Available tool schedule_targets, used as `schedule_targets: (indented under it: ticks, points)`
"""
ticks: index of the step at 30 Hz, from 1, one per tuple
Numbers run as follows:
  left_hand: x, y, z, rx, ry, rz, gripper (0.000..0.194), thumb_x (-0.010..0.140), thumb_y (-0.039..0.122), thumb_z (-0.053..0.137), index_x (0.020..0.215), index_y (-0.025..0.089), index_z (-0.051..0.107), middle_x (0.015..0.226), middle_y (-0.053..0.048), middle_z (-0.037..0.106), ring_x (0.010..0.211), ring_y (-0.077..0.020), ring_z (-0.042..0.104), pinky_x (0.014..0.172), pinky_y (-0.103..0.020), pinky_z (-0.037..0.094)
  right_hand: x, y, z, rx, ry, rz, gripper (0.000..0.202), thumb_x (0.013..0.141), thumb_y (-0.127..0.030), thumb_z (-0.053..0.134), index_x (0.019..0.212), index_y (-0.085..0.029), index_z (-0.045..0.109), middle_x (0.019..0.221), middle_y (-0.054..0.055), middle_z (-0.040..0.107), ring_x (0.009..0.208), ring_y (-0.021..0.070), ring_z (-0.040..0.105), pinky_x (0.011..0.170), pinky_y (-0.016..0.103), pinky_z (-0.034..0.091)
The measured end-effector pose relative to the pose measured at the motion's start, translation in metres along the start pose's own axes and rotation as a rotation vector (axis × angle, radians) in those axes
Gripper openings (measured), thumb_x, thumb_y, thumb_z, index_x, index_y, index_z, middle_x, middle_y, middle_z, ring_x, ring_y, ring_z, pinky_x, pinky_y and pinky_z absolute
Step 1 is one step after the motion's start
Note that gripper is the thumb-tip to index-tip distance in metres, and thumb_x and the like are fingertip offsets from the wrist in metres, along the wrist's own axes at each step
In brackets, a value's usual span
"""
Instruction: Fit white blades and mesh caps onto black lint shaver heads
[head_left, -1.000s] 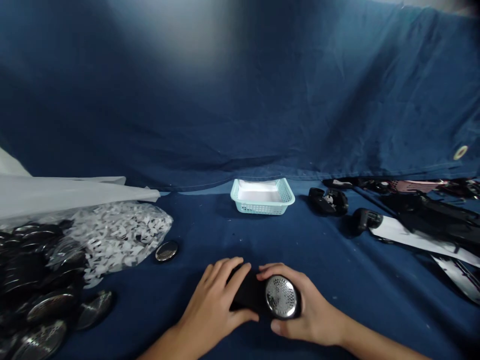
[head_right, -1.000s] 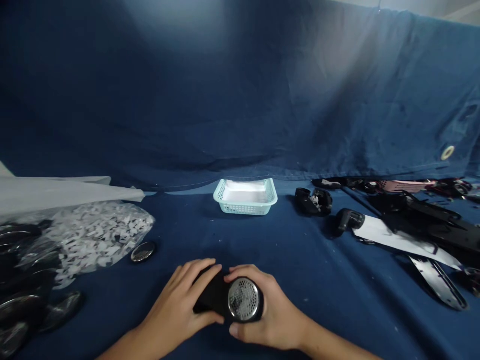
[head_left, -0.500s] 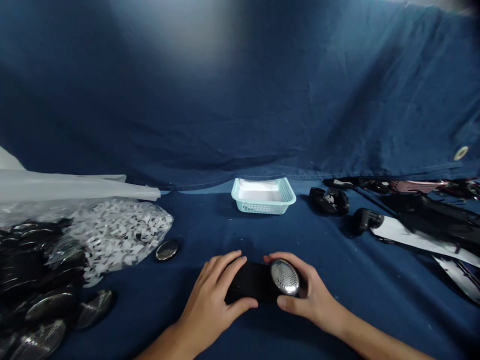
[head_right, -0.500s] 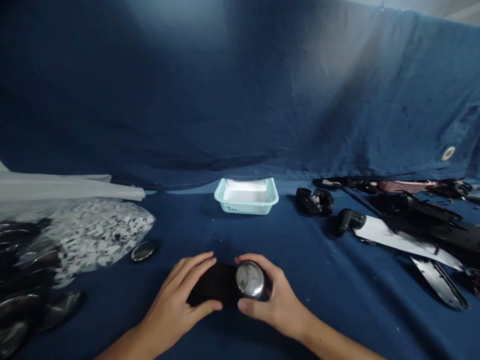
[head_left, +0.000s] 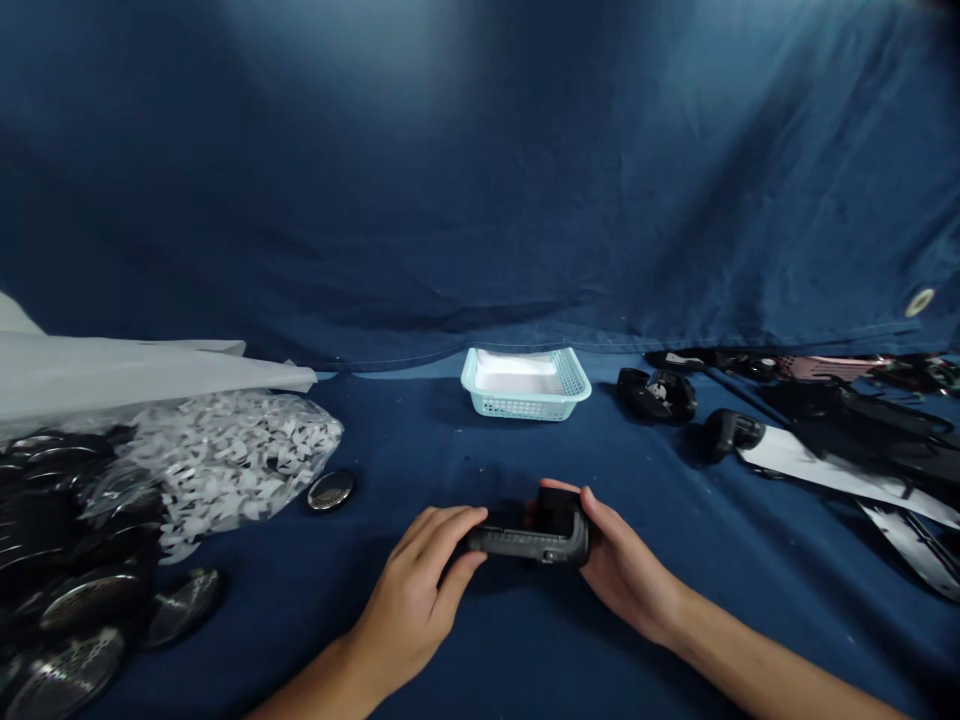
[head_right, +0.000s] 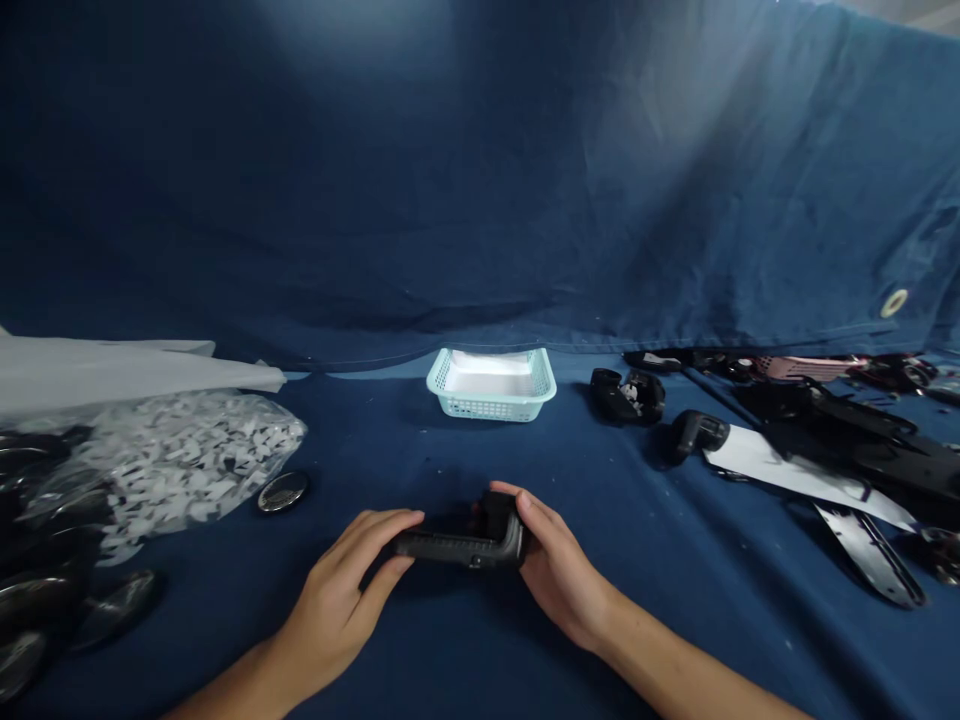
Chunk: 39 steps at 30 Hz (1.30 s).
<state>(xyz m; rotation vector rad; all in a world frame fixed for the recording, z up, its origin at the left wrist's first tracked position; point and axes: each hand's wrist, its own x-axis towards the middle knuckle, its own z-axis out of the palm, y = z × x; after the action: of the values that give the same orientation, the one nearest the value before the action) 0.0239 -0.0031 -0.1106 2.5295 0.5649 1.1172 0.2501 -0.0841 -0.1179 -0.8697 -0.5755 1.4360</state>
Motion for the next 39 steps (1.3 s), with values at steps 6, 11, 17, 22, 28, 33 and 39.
schedule_targets:
  ticks: [6, 11, 17, 22, 28, 33, 39]
  points:
    - [0.002, -0.002, -0.003, -0.070, 0.007, -0.183, 0.028, 0.097, 0.025, 0.045, 0.123, 0.022, 0.054, 0.109, -0.005, 0.066, 0.099, -0.0177, 0.064, 0.087, -0.033, 0.054, 0.006, -0.003, -0.005, 0.085, -0.054, 0.097, 0.037, 0.090, -0.049, 0.053, 0.102, -0.018, 0.069, 0.094, 0.006, 0.073, 0.098, 0.0221, 0.065, 0.095, 0.039, 0.043]
    - [0.004, -0.003, -0.004, -0.181, -0.032, -0.368, 0.033, 0.096, 0.036, 0.044, 0.126, 0.025, 0.053, 0.092, 0.000, 0.068, 0.074, -0.0142, 0.067, 0.070, -0.026, 0.054, 0.008, -0.005, -0.005, 0.162, -0.128, 0.137, 0.034, 0.093, -0.045, 0.050, 0.095, -0.017, 0.069, 0.081, 0.004, 0.072, 0.077, 0.0178, 0.066, 0.080, 0.035, 0.048]
    - [0.008, -0.009, -0.001, -0.486, -0.170, -0.644, 0.041, 0.095, 0.046, 0.043, 0.122, 0.019, 0.056, 0.055, 0.005, 0.056, 0.047, -0.0105, 0.052, 0.049, -0.021, 0.041, 0.006, 0.002, -0.006, 0.090, -0.232, 0.099, 0.048, 0.094, -0.053, 0.043, 0.095, -0.013, 0.069, 0.079, 0.007, 0.069, 0.069, 0.0171, 0.063, 0.065, 0.030, 0.048]
    - [0.012, -0.016, 0.003, -0.721, -0.231, -0.793, 0.052, 0.091, 0.051, 0.048, 0.125, 0.012, 0.053, 0.058, 0.000, 0.062, 0.043, -0.0104, 0.051, 0.038, -0.018, 0.033, 0.009, 0.003, -0.009, 0.040, -0.255, 0.158, 0.068, 0.095, -0.062, 0.028, 0.099, -0.008, 0.069, 0.078, 0.012, 0.069, 0.068, 0.0163, 0.062, 0.065, 0.028, 0.044]
    - [0.017, -0.022, 0.005, -0.842, -0.196, -0.869, 0.052, 0.090, 0.048, 0.050, 0.125, 0.010, 0.053, 0.051, 0.001, 0.059, 0.036, -0.0084, 0.044, 0.034, -0.017, 0.031, 0.012, -0.002, -0.010, 0.084, -0.313, 0.147, 0.063, 0.095, -0.058, 0.032, 0.107, -0.008, 0.067, 0.097, 0.013, 0.067, 0.077, 0.0162, 0.062, 0.069, 0.028, 0.044]
    - [0.017, -0.019, 0.005, -0.848, -0.190, -0.857, 0.052, 0.090, 0.050, 0.050, 0.121, 0.008, 0.054, 0.052, 0.000, 0.058, 0.039, -0.0095, 0.047, 0.035, -0.018, 0.033, 0.013, -0.002, -0.016, 0.109, -0.359, 0.175, 0.056, 0.095, -0.055, 0.038, 0.109, -0.008, 0.066, 0.097, 0.012, 0.067, 0.081, 0.0173, 0.062, 0.077, 0.030, 0.044]
    - [0.011, -0.020, 0.003, -0.844, -0.294, -0.699, 0.059, 0.089, 0.054, 0.051, 0.128, 0.010, 0.044, 0.064, -0.002, 0.064, 0.043, -0.0083, 0.049, 0.044, -0.021, 0.038, 0.015, -0.002, -0.016, 0.122, -0.310, 0.190, 0.062, 0.094, -0.061, 0.035, 0.099, -0.009, 0.069, 0.092, 0.011, 0.069, 0.079, 0.0170, 0.063, 0.079, 0.031, 0.045]
